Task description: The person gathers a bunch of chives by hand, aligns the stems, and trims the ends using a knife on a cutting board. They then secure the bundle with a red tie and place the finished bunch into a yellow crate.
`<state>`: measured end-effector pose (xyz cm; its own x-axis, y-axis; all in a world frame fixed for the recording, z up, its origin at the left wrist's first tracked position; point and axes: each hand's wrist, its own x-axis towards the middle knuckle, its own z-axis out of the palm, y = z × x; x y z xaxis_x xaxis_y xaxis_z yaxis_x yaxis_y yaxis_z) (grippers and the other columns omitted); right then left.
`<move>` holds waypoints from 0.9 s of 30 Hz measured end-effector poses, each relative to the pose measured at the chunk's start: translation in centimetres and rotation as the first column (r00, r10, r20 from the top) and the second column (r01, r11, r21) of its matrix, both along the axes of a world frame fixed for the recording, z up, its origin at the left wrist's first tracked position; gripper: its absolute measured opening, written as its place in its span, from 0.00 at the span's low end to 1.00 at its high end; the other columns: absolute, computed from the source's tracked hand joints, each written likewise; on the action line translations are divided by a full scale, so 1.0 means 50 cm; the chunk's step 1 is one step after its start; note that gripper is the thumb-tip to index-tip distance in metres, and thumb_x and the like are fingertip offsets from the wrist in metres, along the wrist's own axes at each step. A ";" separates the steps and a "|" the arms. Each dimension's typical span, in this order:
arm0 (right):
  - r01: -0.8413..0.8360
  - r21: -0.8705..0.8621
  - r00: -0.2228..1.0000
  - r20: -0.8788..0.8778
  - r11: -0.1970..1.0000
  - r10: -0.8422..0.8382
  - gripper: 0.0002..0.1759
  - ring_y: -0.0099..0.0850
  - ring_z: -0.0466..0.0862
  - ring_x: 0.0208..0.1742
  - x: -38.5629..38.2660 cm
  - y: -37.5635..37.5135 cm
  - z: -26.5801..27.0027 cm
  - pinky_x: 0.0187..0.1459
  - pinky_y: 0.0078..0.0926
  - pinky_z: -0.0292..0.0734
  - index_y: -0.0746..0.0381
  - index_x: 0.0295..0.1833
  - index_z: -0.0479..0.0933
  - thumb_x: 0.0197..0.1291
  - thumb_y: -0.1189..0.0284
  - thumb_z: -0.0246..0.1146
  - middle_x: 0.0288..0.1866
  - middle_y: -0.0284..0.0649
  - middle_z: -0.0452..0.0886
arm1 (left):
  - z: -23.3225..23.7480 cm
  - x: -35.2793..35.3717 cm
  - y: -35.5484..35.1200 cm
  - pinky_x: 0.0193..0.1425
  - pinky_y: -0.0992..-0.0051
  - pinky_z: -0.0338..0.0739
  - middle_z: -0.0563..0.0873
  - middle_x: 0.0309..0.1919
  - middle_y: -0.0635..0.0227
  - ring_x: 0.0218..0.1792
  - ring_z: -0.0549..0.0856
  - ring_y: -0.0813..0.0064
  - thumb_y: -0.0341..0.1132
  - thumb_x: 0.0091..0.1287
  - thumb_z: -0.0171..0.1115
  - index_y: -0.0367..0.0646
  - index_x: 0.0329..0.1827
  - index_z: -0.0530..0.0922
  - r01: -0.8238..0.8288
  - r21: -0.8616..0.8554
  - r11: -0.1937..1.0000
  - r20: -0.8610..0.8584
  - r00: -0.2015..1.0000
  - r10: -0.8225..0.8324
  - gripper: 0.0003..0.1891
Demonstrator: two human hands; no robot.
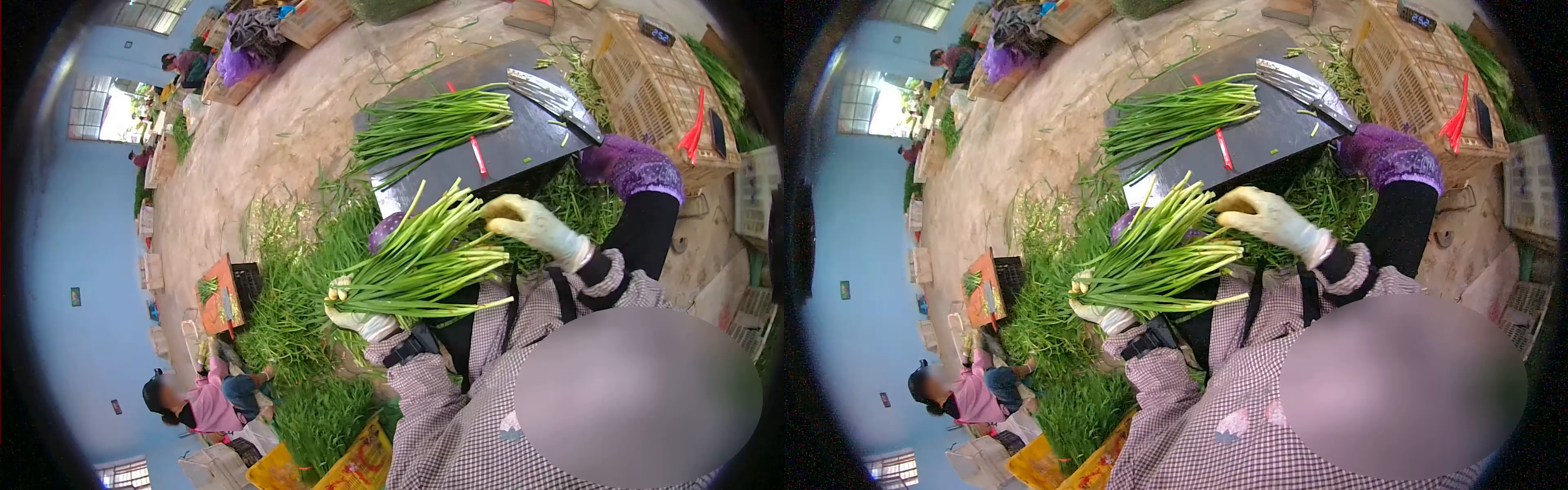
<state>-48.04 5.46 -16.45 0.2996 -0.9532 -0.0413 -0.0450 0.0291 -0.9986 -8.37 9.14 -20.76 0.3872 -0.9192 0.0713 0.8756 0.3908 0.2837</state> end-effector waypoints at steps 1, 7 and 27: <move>0.013 0.093 0.996 0.085 0.996 -0.021 0.16 0.23 0.84 0.48 0.031 -0.006 0.006 0.51 0.26 0.81 0.67 0.53 0.83 0.70 0.66 0.70 0.47 0.38 0.86 | 0.016 -0.005 0.002 0.47 0.60 0.80 0.81 0.26 0.71 0.31 0.82 0.73 0.48 0.71 0.53 0.47 0.32 0.79 0.021 0.027 0.999 -0.096 0.995 -0.018 0.16; 0.116 0.075 0.986 0.115 0.990 -0.124 0.14 0.23 0.81 0.45 0.073 -0.023 0.022 0.51 0.26 0.78 0.69 0.51 0.82 0.73 0.67 0.65 0.44 0.36 0.83 | 0.028 -0.008 0.010 0.46 0.65 0.78 0.79 0.28 0.71 0.32 0.79 0.74 0.44 0.66 0.56 0.48 0.32 0.76 0.049 0.015 0.999 -0.066 0.997 -0.047 0.11; 0.330 0.275 0.520 0.746 0.903 -0.417 0.08 0.22 0.78 0.40 -0.137 -0.029 -0.040 0.51 0.30 0.79 0.58 0.37 0.74 0.72 0.69 0.59 0.61 0.48 0.81 | 0.030 -0.025 0.013 0.41 0.67 0.79 0.80 0.26 0.73 0.29 0.81 0.76 0.47 0.73 0.49 0.48 0.29 0.77 -0.068 0.118 0.991 -0.213 0.973 0.092 0.17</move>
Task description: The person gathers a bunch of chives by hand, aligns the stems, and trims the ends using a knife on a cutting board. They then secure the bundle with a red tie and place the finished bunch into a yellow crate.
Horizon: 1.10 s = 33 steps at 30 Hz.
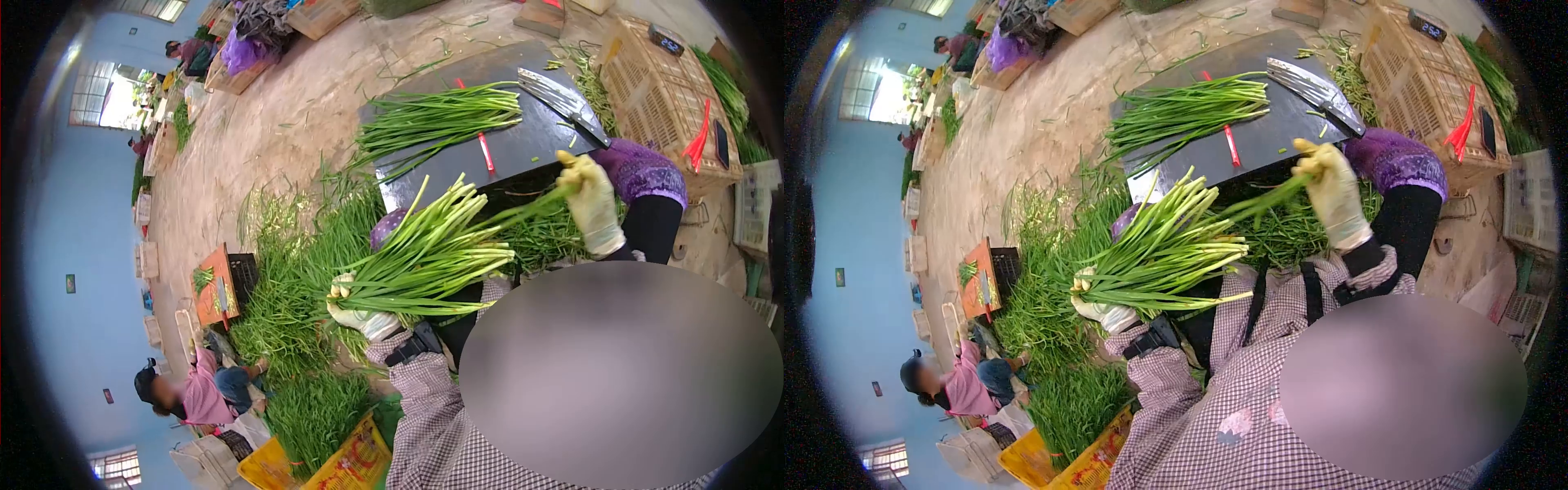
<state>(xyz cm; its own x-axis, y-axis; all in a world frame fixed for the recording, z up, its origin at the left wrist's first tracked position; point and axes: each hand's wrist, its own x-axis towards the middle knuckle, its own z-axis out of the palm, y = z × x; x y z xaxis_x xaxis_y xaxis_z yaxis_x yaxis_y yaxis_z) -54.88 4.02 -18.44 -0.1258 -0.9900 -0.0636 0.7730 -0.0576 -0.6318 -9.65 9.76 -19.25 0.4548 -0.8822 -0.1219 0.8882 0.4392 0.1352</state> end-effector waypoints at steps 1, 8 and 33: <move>0.049 0.031 0.999 -0.009 0.998 -0.049 0.07 0.18 0.71 0.31 -0.021 -0.003 0.002 0.42 0.22 0.75 0.58 0.40 0.75 0.72 0.68 0.59 0.52 0.41 0.83 | -0.005 0.005 0.000 0.41 0.66 0.79 0.81 0.26 0.73 0.29 0.81 0.77 0.47 0.73 0.49 0.49 0.30 0.78 0.011 0.002 1.000 -0.001 1.000 -0.011 0.17; -0.394 0.197 0.583 -0.701 0.898 0.410 0.19 0.21 0.82 0.47 0.117 0.046 0.061 0.52 0.20 0.79 0.65 0.60 0.82 0.69 0.67 0.71 0.46 0.33 0.85 | -0.011 0.001 -0.012 0.43 0.67 0.79 0.81 0.26 0.73 0.29 0.81 0.76 0.47 0.73 0.49 0.49 0.30 0.78 0.015 -0.040 0.999 0.064 0.998 -0.012 0.17; -0.256 0.185 0.557 -0.774 0.949 0.302 0.16 0.17 0.80 0.37 -0.036 0.005 0.054 0.40 0.16 0.76 0.65 0.60 0.78 0.73 0.67 0.65 0.43 0.34 0.84 | -0.038 0.015 -0.007 0.46 0.65 0.79 0.79 0.26 0.74 0.31 0.80 0.74 0.48 0.70 0.51 0.49 0.31 0.76 0.094 -0.158 0.983 0.022 0.996 -0.092 0.15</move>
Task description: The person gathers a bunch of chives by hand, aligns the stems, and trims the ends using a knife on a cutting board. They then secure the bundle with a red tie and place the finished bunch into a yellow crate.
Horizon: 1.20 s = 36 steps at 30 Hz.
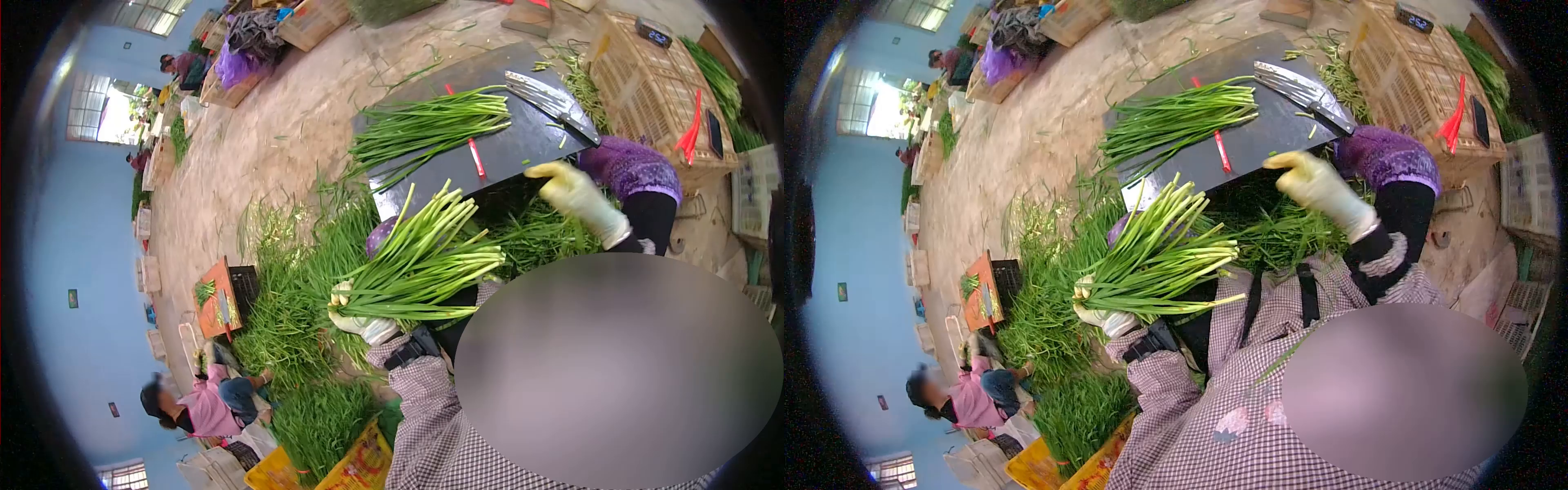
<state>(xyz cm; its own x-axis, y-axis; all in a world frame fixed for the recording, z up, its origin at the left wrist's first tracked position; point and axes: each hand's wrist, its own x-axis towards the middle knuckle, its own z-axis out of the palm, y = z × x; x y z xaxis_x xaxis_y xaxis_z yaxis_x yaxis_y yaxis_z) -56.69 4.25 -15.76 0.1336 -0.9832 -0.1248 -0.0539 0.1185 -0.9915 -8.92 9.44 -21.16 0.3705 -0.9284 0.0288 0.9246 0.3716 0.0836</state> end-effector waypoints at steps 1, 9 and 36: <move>-0.105 -0.141 0.994 -0.057 0.984 0.098 0.22 0.20 0.83 0.45 0.048 0.007 -0.014 0.49 0.19 0.80 0.66 0.67 0.77 0.72 0.67 0.67 0.50 0.38 0.87 | 0.003 -0.002 -0.003 0.46 0.65 0.79 0.79 0.26 0.74 0.31 0.80 0.74 0.48 0.70 0.51 0.49 0.31 0.76 0.007 0.000 1.000 0.005 1.000 -0.007 0.15; -0.400 0.158 0.904 0.228 0.903 0.361 0.13 0.20 0.81 0.41 0.203 0.016 -0.060 0.46 0.25 0.77 0.66 0.46 0.86 0.70 0.65 0.70 0.39 0.31 0.87 | 0.042 -0.042 0.001 0.43 0.72 0.79 0.75 0.26 0.79 0.29 0.77 0.81 0.48 0.69 0.55 0.52 0.33 0.75 -0.035 -0.068 0.997 -0.083 0.996 0.029 0.12; -0.116 -0.294 0.993 0.002 0.949 0.122 0.12 0.40 0.85 0.54 0.302 0.008 -0.040 0.57 0.37 0.80 0.62 0.50 0.85 0.65 0.68 0.69 0.50 0.43 0.87 | 0.091 -0.023 -0.006 0.48 0.68 0.79 0.78 0.26 0.77 0.32 0.79 0.79 0.40 0.69 0.59 0.51 0.33 0.77 -0.082 -0.022 0.996 0.204 0.975 0.085 0.07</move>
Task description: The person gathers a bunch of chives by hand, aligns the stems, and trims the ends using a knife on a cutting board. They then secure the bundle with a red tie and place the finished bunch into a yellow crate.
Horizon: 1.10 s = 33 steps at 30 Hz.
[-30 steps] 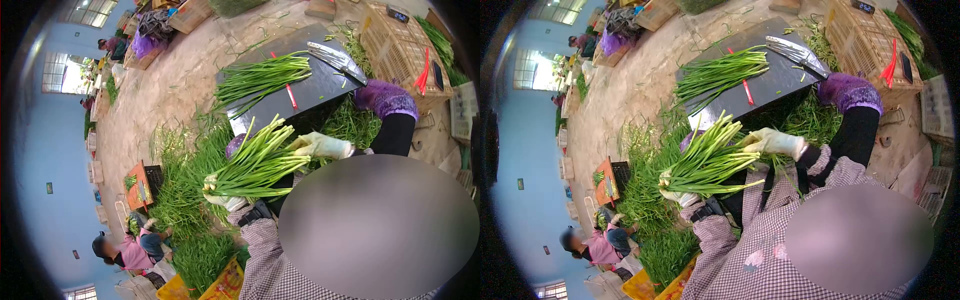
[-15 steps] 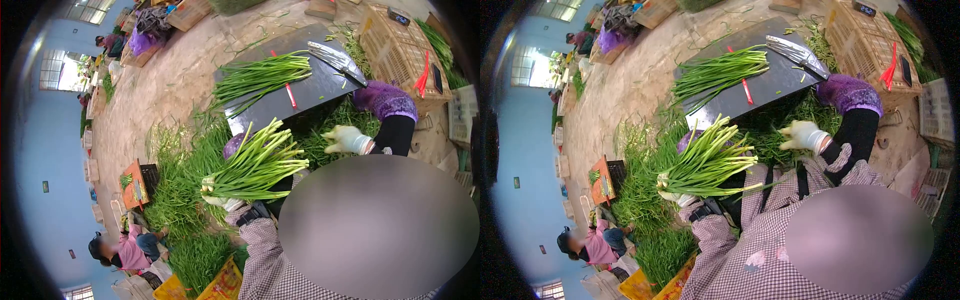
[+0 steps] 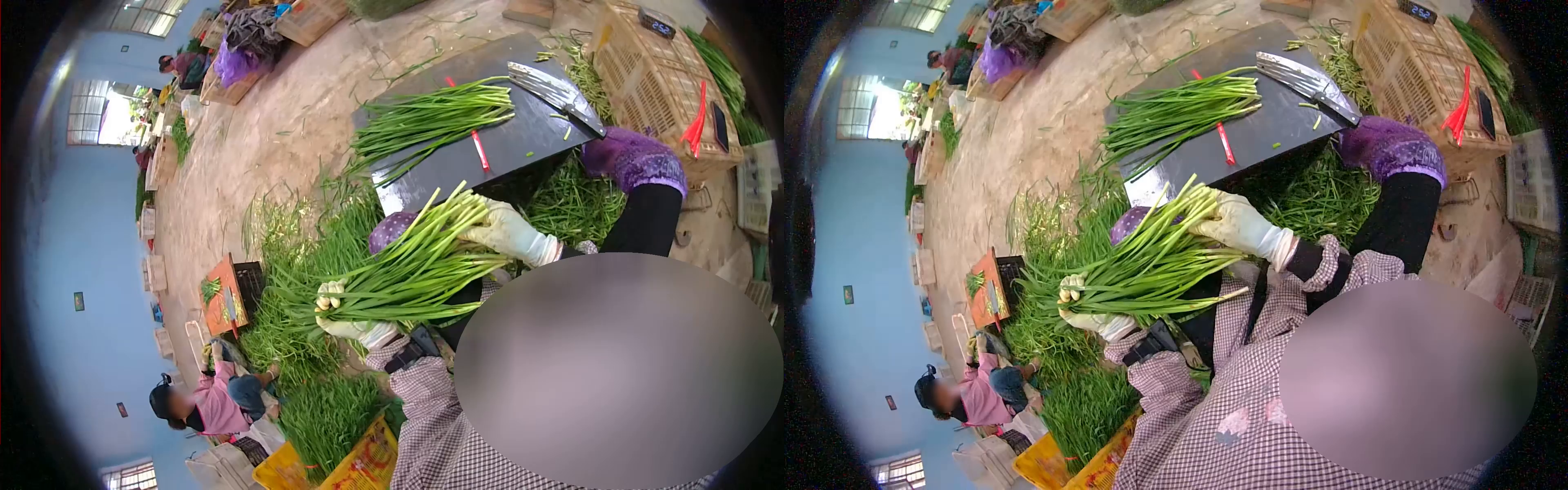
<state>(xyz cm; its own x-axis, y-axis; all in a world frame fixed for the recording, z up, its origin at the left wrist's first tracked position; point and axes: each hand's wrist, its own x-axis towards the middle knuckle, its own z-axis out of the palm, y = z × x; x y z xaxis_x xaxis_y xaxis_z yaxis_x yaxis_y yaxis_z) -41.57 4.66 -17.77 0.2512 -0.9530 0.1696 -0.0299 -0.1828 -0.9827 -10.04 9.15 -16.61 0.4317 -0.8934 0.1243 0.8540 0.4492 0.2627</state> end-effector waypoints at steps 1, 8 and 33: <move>-0.120 0.331 0.907 0.421 0.936 -0.032 0.10 0.35 0.86 0.54 0.001 0.001 0.003 0.58 0.33 0.80 0.64 0.51 0.84 0.69 0.70 0.67 0.50 0.41 0.87 | 0.003 -0.006 -0.003 0.48 0.68 0.77 0.78 0.26 0.76 0.32 0.78 0.78 0.40 0.68 0.59 0.51 0.33 0.77 -0.013 -0.016 1.000 -0.040 0.999 0.012 0.07; 0.020 0.313 0.940 0.317 0.950 -0.124 0.16 0.22 0.84 0.49 -0.098 -0.001 0.030 0.59 0.23 0.77 0.66 0.52 0.82 0.80 0.62 0.58 0.45 0.35 0.88 | -0.047 0.006 0.004 0.46 0.68 0.78 0.78 0.23 0.76 0.28 0.79 0.79 0.41 0.68 0.57 0.51 0.30 0.76 0.010 0.041 0.999 -0.084 0.996 -0.006 0.09; 0.163 -0.359 0.901 -0.325 0.919 -0.287 0.08 0.42 0.84 0.50 -0.019 0.024 -0.020 0.55 0.37 0.80 0.64 0.39 0.84 0.63 0.70 0.67 0.45 0.43 0.82 | -0.088 0.026 0.001 0.43 0.69 0.77 0.76 0.24 0.71 0.28 0.77 0.75 0.42 0.65 0.56 0.45 0.30 0.75 -0.016 0.074 0.997 -0.197 0.980 0.030 0.11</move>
<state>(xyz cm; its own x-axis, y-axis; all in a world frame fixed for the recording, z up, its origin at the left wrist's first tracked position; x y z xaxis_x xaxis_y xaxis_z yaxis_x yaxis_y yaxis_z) -42.52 5.83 -18.74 0.1394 -0.9019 0.4088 -0.4517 -0.4253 -0.7843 -8.74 9.20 -21.03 0.4620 -0.8864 -0.0293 0.8818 0.4556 0.1221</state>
